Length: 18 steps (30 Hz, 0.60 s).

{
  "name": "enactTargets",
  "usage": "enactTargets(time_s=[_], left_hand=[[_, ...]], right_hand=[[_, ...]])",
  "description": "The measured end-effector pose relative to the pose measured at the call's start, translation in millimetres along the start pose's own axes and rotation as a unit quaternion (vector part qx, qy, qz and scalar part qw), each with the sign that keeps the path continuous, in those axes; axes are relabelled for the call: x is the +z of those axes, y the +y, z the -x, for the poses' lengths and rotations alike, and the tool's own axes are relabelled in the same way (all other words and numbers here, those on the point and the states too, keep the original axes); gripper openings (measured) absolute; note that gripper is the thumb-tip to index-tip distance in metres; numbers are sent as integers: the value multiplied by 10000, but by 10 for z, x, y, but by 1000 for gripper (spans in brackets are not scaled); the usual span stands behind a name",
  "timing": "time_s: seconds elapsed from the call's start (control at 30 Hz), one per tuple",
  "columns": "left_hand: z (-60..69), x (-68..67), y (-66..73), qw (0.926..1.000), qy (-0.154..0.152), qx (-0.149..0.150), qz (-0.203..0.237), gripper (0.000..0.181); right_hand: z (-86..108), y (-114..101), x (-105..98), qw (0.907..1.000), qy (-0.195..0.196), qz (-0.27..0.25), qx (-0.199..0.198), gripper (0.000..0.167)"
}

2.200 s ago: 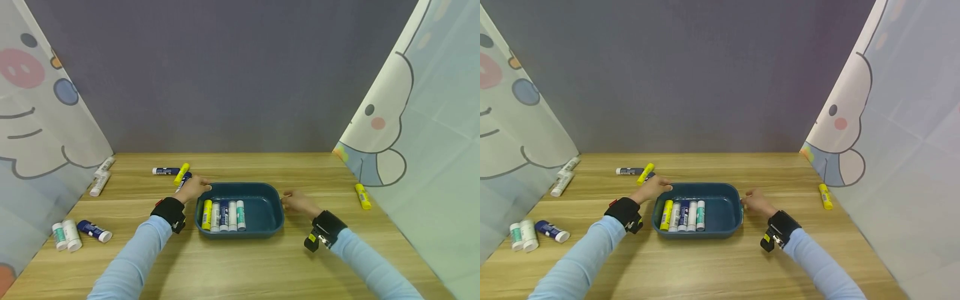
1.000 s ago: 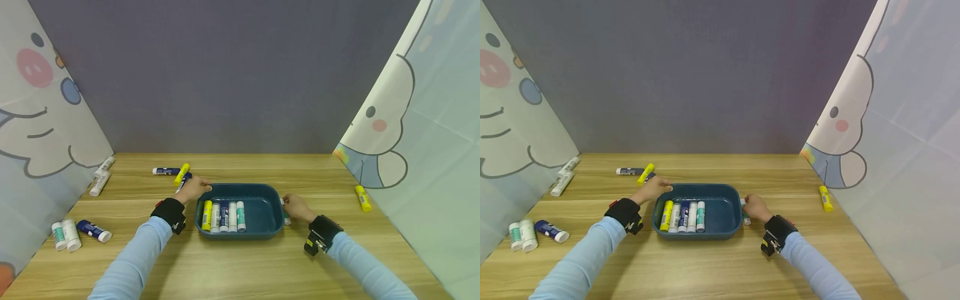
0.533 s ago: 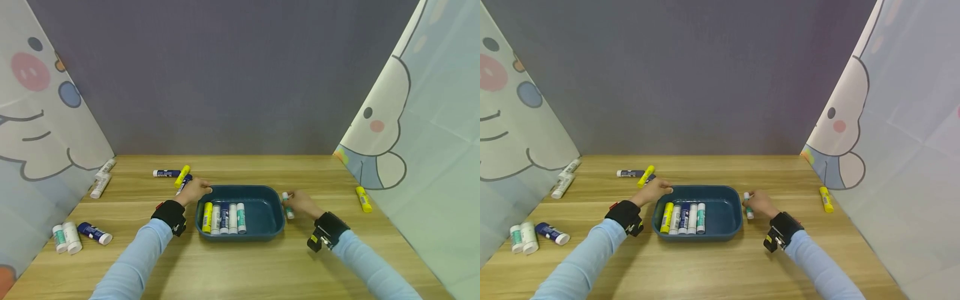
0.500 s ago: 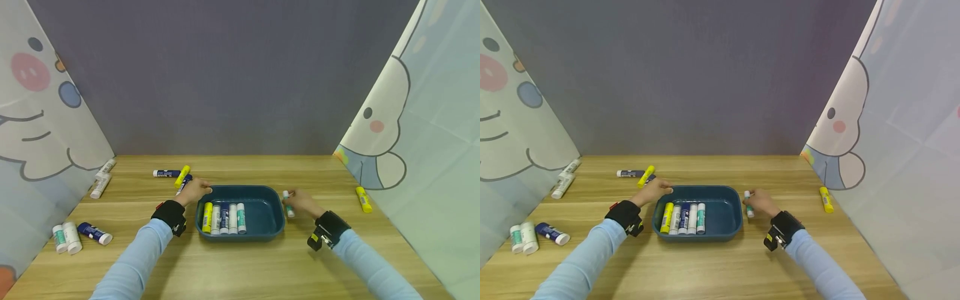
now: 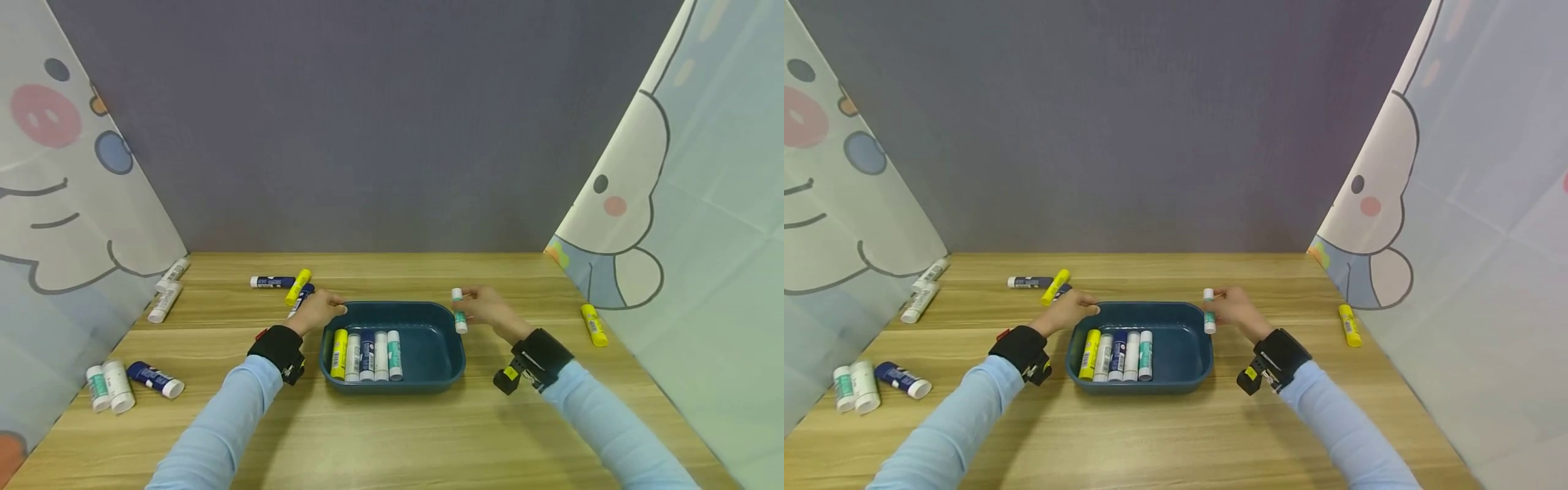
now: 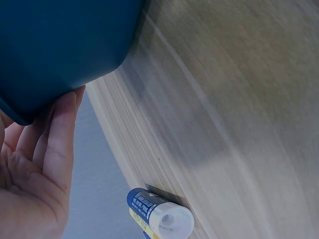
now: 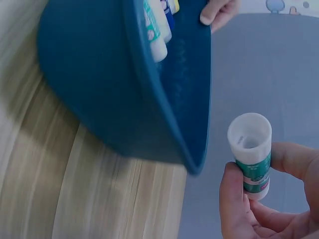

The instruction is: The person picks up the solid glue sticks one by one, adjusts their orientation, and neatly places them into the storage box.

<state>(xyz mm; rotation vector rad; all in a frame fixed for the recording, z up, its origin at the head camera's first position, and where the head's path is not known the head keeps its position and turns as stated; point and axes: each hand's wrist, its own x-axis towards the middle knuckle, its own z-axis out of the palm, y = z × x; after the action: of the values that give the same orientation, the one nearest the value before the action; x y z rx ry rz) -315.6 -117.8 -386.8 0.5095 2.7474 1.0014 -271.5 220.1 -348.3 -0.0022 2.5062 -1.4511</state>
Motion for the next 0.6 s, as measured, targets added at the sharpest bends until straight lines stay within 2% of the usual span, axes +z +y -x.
enactTargets(time_s=[0.23,0.3,0.47,0.6], left_hand=[[0,9,0,10000,-15,26,-54,36],[-2,3,6,10000,-14,-55,-8,37],[-3,0,11,10000,18,-79,-28,36],[-1,6,6,10000,31,-36,-43,35]], right_hand=[[-55,-74,215,9997,-218,40,51,56],[-62,-90,300,9994,-315,152,67,58],[-79,-64,523,9975,-601,337,128,61],[-89,-62,675,9970,-667,361,127,60]])
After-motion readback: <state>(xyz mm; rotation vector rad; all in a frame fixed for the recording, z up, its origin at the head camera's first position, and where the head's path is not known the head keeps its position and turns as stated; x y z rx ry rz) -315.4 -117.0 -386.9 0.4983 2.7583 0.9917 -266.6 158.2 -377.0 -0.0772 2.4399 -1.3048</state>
